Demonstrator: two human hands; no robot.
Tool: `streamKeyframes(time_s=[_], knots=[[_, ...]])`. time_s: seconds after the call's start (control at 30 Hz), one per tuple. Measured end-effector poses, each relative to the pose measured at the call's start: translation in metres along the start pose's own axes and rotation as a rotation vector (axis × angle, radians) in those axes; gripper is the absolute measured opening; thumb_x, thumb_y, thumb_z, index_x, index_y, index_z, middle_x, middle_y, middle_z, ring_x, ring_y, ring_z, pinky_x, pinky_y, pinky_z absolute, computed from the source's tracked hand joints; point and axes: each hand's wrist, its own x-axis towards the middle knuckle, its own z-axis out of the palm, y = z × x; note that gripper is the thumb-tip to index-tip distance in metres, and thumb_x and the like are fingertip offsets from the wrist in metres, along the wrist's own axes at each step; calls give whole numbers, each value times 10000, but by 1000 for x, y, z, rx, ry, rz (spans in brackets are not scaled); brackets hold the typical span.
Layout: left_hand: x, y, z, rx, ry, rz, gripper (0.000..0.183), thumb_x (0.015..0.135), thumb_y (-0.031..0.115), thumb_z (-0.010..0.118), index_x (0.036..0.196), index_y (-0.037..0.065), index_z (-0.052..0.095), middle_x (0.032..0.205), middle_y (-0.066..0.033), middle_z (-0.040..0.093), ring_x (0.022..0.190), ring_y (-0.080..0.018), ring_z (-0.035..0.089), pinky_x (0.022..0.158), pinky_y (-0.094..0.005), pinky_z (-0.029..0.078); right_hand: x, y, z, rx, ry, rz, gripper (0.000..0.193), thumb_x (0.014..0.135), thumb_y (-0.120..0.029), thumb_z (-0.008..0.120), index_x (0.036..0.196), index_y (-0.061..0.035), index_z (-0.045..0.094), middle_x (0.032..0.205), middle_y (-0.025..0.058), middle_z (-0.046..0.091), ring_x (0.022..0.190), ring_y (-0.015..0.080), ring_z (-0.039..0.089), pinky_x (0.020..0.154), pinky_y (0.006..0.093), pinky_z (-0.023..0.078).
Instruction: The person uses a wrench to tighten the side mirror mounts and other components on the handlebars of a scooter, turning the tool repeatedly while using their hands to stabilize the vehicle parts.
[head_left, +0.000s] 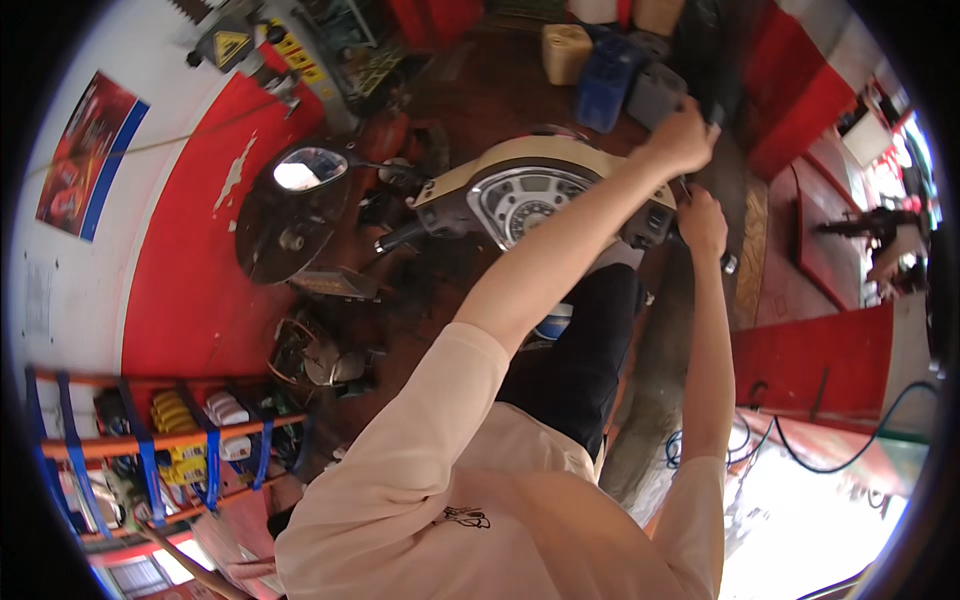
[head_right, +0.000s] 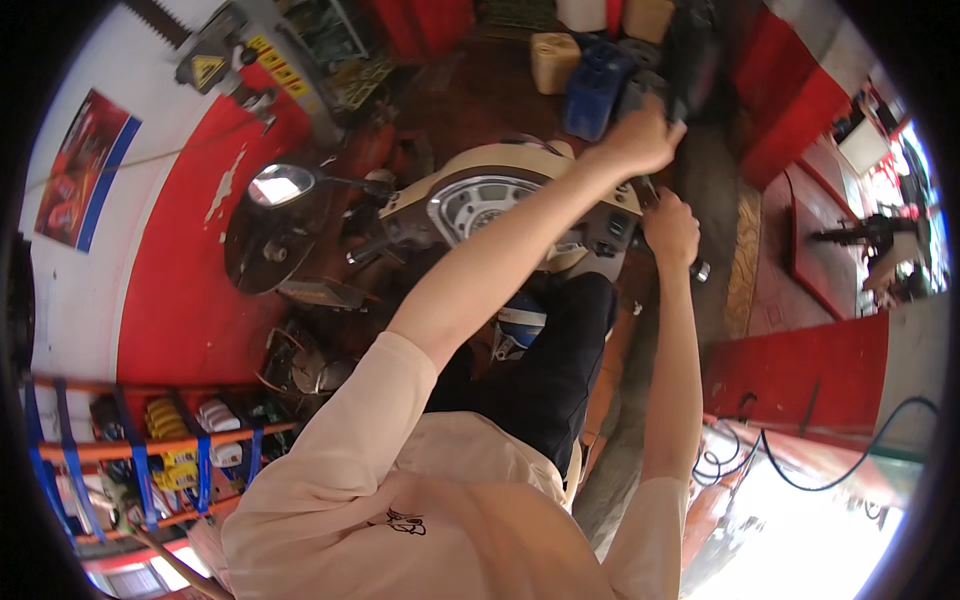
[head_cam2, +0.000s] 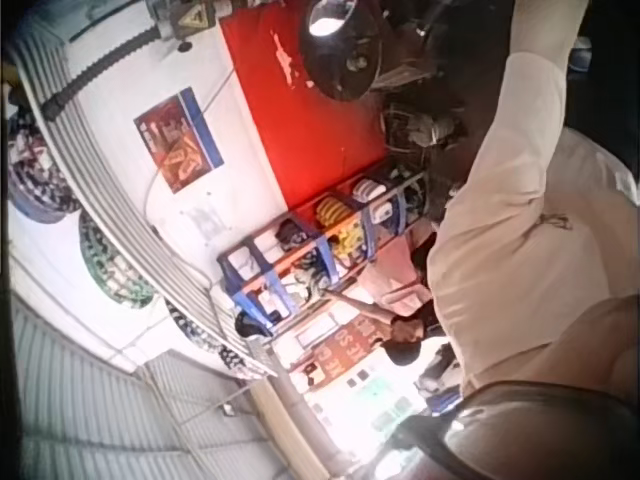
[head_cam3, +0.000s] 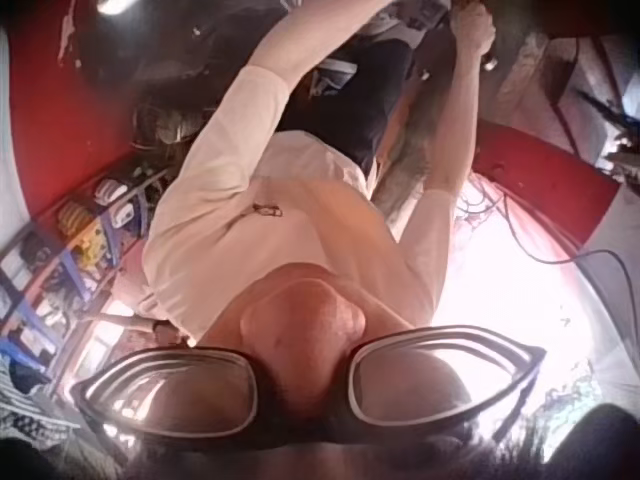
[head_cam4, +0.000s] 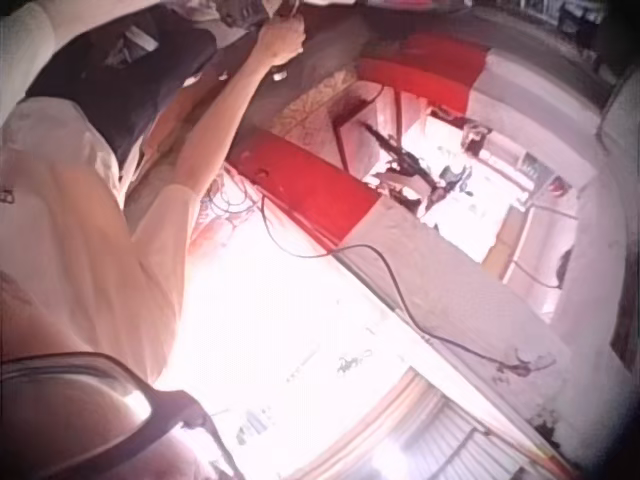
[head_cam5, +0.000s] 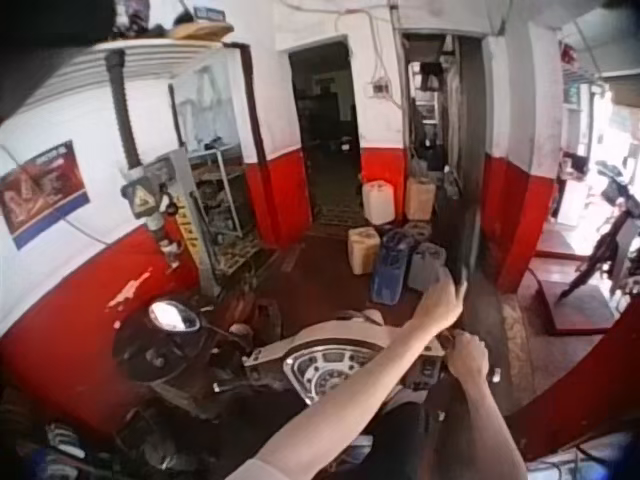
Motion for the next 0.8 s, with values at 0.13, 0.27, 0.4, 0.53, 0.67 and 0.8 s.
streamKeyframes(time_s=[0.13,0.27,0.4,0.53,0.67,0.8], knots=[[-52,24,-32,114,-38,411,299,789,167,686,1013,21,552,840,-221,658,836,-423,644,720,-481,498,1,-9,12,46,-8,48,323,889,-270,563,1139,-79,636,1053,236,670,997,443,630,879,516,505],[-72,-20,-23,-436,270,541,238,782,200,715,818,10,575,697,-110,574,709,-278,576,665,-387,443,1,-9,11,11,68,-59,356,882,-250,574,1187,-69,596,1063,212,681,1027,410,638,882,500,513],[-74,-7,-50,-1093,53,-39,487,1015,425,479,655,107,401,601,4,434,584,-117,473,614,-293,443,-4,-11,5,20,36,3,308,903,-248,512,1153,-141,658,1017,223,676,970,437,636,848,502,510],[-34,-24,-54,-1265,-156,-52,495,1018,462,440,669,113,403,546,8,402,456,-123,429,543,-315,463,-5,-19,-4,1,18,1,305,902,-241,514,1153,-145,658,1016,221,678,967,432,640,846,506,510],[-12,-10,-48,-1020,-329,-217,453,1012,458,442,773,74,438,512,0,419,374,-123,412,433,-326,442,-8,-20,-3,6,40,-1,295,902,-246,523,1141,-146,663,1007,223,678,969,431,640,841,510,510],[-21,11,-28,-191,101,61,365,980,338,507,883,-13,487,608,-191,597,537,-350,631,510,-470,505,-4,-18,-1,4,36,-18,301,895,-253,541,1136,-119,661,1005,224,679,971,429,640,838,510,511]])
